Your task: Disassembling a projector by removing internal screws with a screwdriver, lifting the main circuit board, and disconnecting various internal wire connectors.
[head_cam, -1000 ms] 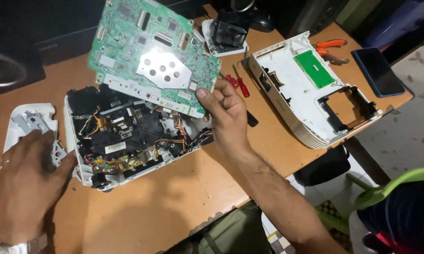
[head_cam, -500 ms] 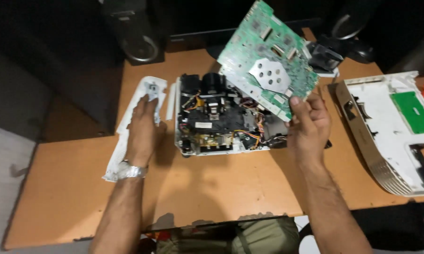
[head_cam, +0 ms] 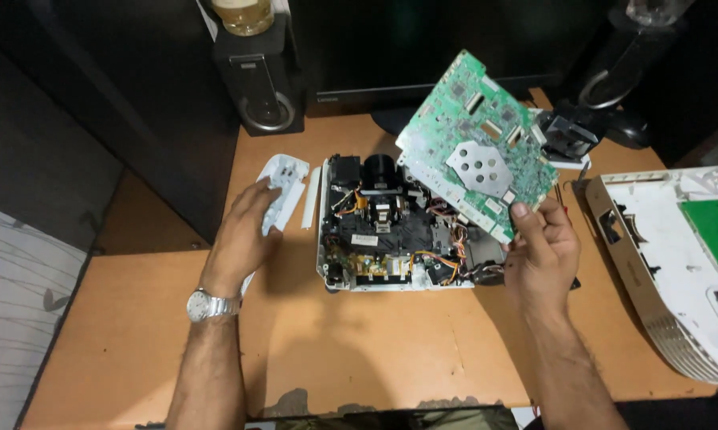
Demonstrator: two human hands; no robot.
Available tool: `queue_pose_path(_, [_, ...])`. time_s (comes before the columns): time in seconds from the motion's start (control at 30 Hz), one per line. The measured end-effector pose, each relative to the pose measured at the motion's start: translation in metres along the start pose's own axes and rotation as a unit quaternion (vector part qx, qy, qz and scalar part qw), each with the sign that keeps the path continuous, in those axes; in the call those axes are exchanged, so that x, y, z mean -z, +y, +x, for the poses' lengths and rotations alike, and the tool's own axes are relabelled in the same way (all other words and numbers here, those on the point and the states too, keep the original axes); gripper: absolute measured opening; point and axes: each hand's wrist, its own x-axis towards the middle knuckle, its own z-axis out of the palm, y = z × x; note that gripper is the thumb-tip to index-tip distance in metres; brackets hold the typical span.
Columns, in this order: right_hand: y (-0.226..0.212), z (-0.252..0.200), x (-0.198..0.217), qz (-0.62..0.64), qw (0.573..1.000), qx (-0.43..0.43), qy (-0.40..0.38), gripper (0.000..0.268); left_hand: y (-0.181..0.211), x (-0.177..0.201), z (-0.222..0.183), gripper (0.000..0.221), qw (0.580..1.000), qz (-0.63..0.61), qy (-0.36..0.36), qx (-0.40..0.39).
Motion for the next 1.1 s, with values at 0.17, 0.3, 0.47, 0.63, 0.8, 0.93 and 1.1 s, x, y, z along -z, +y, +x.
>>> queue_pose_path(0.17, [-0.003, -0.004, -0.002, -0.018, 1.0, -0.008, -0.003, 0.019, -0.019, -0.005, 0.003, 0.062, 1.0, 0.018, -0.018, -0.009])
queue_pose_path(0.3, [0.003, -0.002, 0.003, -0.039, 0.999, -0.01, 0.002, 0.02, -0.02, -0.001, 0.002, 0.062, 1.0, 0.002, -0.027, -0.015])
queue_pose_path(0.47, [-0.003, -0.004, -0.009, -0.034, 0.999, -0.005, 0.0, 0.02, -0.018, -0.001, -0.001, 0.058, 0.999, 0.006, -0.003, -0.051])
queue_pose_path(0.63, [-0.007, 0.002, -0.007, -0.077, 0.997, -0.014, -0.015, 0.022, 0.006, 0.003, 0.0, 0.044, 0.992, 0.003, 0.079, -0.099])
queue_pose_path(0.8, [-0.034, 0.002, -0.032, -0.14, 0.983, -0.037, -0.116, 0.025, 0.045, -0.014, -0.003, 0.029, 0.938, -0.221, 0.234, -0.127])
queue_pose_path(0.93, [-0.037, 0.018, -0.043, -0.16, 0.972, -0.043, -0.167, 0.024, 0.076, -0.015, -0.004, 0.048, 0.883, -0.457, 0.095, -0.049])
queue_pose_path(1.1, [-0.026, 0.043, -0.044, -0.208, 0.956, -0.042, -0.201, 0.035, 0.077, -0.041, 0.014, 0.042, 0.767, -0.641, -0.014, 0.027])
